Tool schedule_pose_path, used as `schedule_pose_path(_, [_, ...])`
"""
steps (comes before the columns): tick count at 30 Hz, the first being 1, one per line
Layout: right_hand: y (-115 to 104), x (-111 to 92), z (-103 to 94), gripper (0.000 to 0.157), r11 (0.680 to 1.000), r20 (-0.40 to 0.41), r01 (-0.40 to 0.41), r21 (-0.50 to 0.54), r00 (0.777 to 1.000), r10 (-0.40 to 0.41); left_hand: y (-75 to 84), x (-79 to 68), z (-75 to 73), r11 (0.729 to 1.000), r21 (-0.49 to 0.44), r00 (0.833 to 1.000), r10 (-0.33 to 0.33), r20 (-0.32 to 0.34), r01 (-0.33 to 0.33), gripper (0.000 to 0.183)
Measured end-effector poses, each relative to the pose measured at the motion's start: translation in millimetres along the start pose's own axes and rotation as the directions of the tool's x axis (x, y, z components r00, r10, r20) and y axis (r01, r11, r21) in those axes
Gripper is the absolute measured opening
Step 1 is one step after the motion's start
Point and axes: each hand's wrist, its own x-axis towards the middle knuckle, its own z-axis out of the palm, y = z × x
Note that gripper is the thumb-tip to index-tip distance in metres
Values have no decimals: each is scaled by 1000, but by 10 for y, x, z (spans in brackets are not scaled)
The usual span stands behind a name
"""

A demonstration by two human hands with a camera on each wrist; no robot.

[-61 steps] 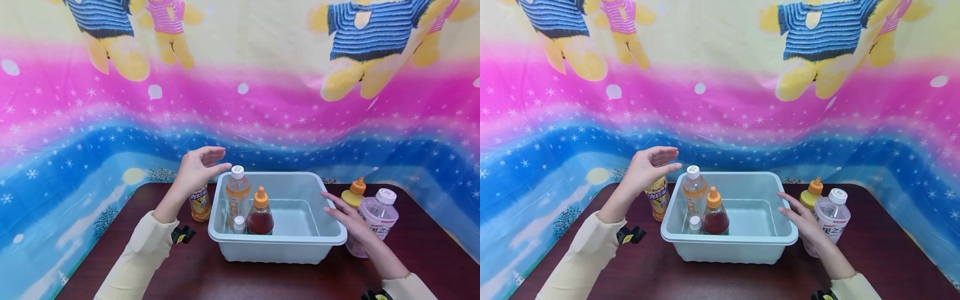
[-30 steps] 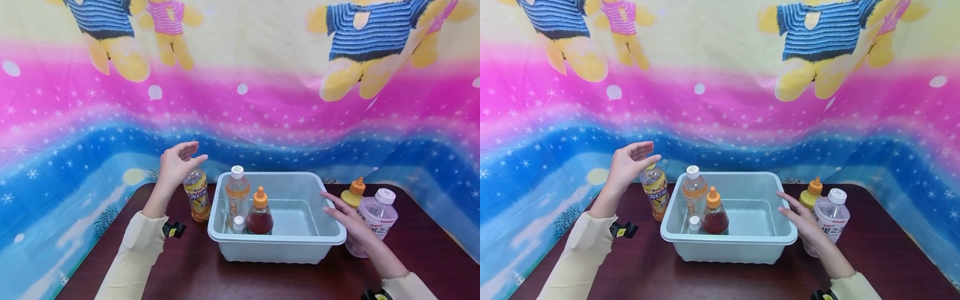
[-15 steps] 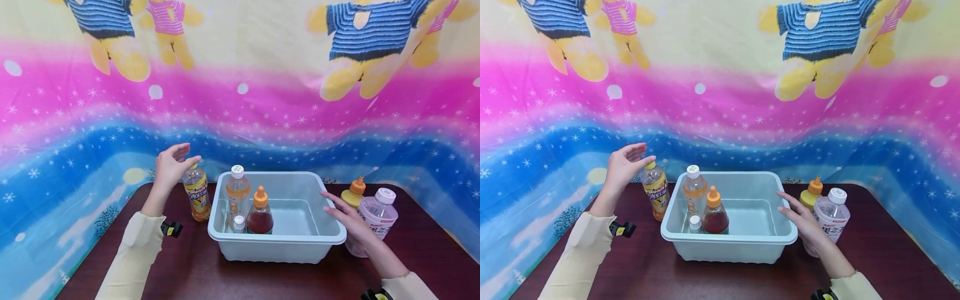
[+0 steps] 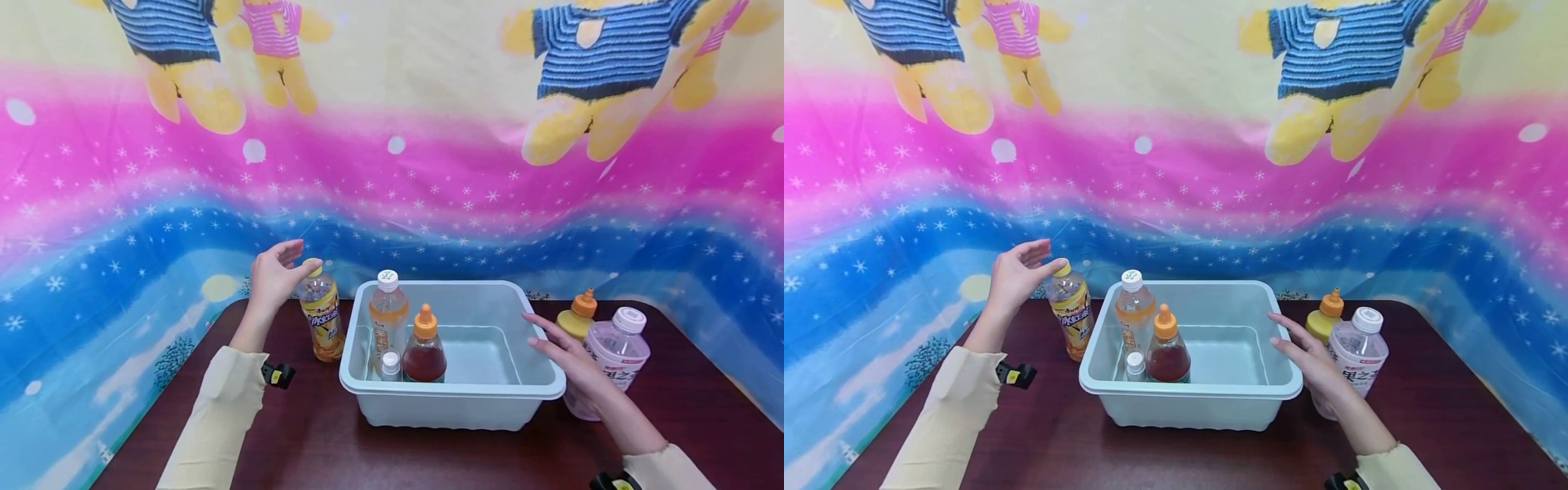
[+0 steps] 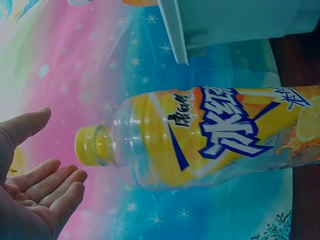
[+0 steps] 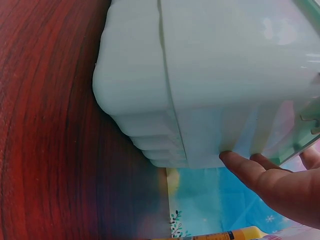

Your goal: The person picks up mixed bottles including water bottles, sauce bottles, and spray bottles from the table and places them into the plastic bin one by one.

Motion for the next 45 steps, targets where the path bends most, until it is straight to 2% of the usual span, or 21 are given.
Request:
schedule_pose_path(15, [15, -9, -5, 55, 1000, 3, 11, 0, 1000, -11, -149, 16, 66, 996, 59, 998, -62, 33, 60, 64])
schedule_pose_path(25, [5, -14, 2, 55, 1000, 2, 16, -2, 1000, -16, -222, 23, 117, 993, 78, 995, -87, 37, 84, 60])
schedule_pose_path(35, [9, 2, 5, 54, 1000, 7, 8, -6, 1000, -8, -280, 20, 152, 995, 66, 997, -76, 31, 74, 54])
schedule_pose_path(45, [-2, -2, 7, 55, 1000, -1, 0, -13, 1000, -1, -262, 18, 162, 994, 71, 996, -84, 10, 83, 49])
